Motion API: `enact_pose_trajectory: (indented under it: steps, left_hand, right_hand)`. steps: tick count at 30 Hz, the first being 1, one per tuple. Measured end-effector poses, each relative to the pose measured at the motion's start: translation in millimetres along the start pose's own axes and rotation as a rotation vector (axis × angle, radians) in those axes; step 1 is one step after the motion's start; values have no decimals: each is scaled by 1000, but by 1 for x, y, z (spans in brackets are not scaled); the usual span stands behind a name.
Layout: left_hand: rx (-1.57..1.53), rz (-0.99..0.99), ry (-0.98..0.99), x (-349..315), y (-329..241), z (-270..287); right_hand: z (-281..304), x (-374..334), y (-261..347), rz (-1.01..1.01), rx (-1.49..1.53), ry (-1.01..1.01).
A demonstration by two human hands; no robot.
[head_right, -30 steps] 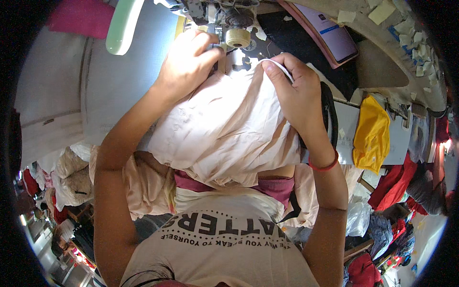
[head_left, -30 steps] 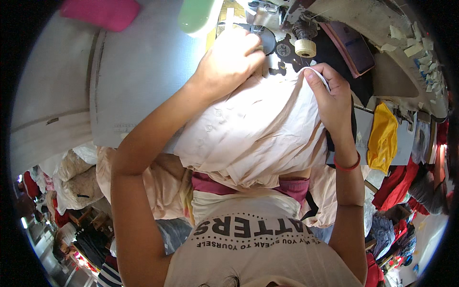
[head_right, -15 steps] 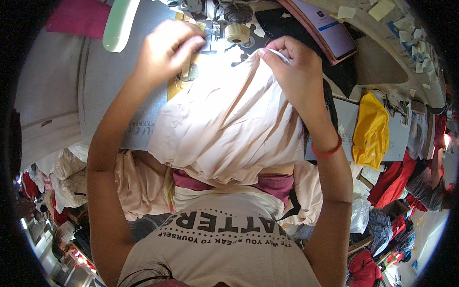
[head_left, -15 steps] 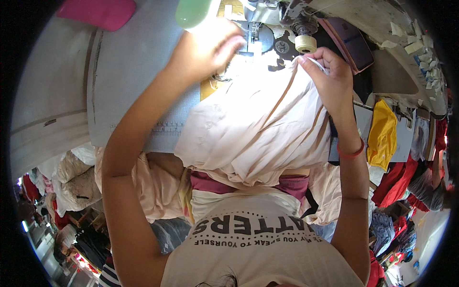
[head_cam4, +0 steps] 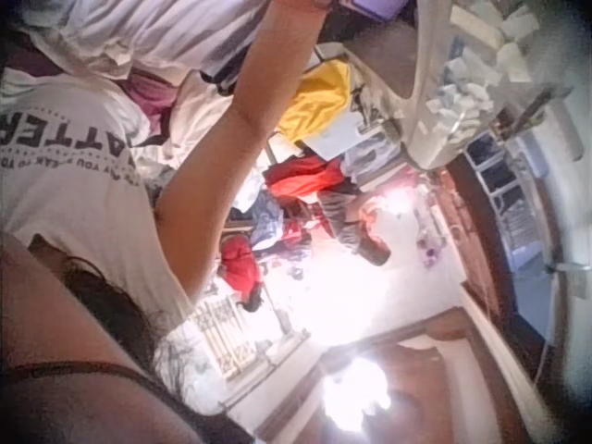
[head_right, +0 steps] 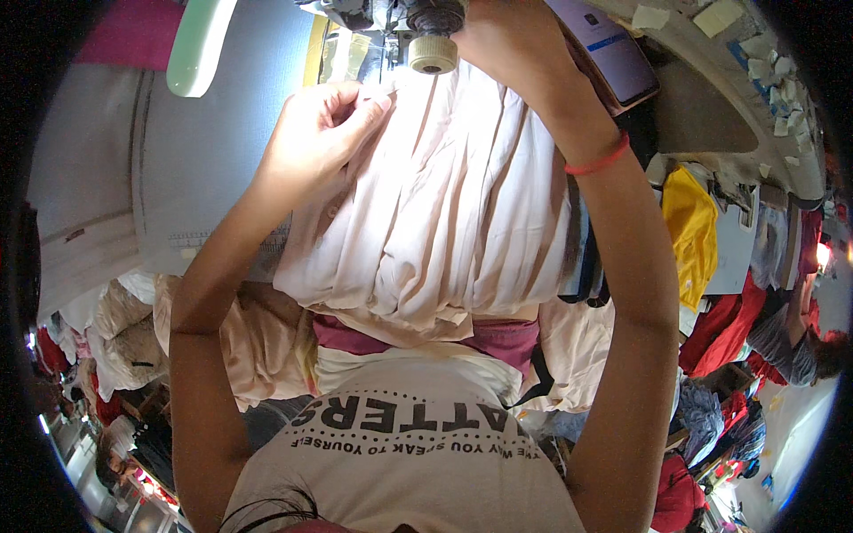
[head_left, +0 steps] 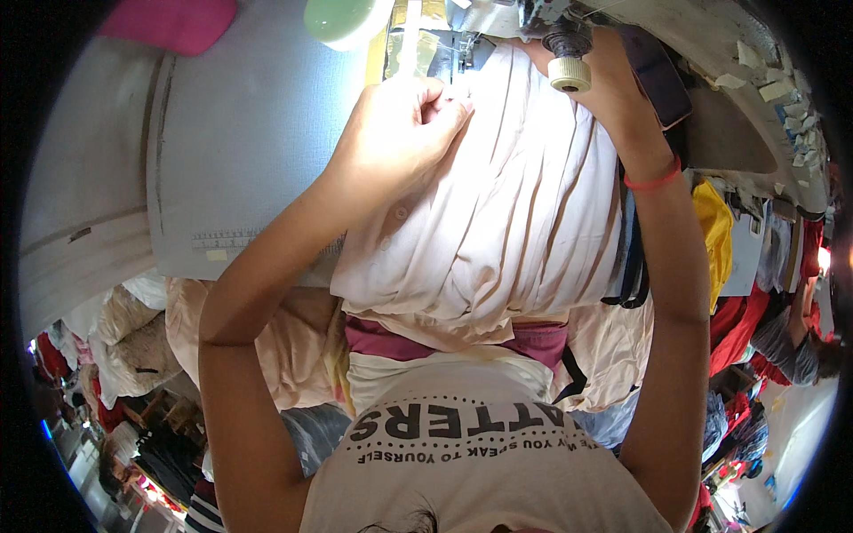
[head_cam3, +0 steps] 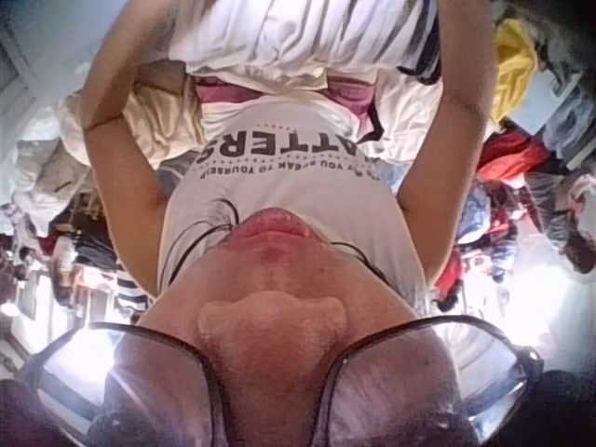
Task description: The person uses shears to trim excess threads and fabric from a light-colored shirt, then guides the shirt through a sewing machine to secure the seams. They finish by holding the shirt up to show the collar and tag.
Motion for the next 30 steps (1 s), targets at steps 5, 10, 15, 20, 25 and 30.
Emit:
enact_pose_trajectory:
  steps: [5, 10, 15, 20, 25, 30]
  left_hand:
    - [-632, 425, 278, -5, -7, 5]
    - [-1005, 591, 297, -26, -16, -23]
    - [-1292, 543, 251, -18, -39, -61]
    - [-1471, 484, 148, -2, -46, -71]
    - [-845, 418, 156, 12, -75, -63]
    - [-433, 46, 129, -26, -48, -67]
  right_hand:
    - [0, 10, 1, -10, 66, 54]
    - [-1, 13, 4, -16, 72, 86]
    - [15, 9, 2, -38, 53, 82]
    - [8, 18, 9, -37, 99, 90]
    - [18, 7, 2, -78, 53, 110]
    - [22, -4, 2, -90, 56, 113]
Point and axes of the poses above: each hand's wrist, its own x-axis towards the middle knuckle, its own z-axis out of the back of the hand, y = z × x, the point moved 1 cm from there along x, towards the middle knuckle
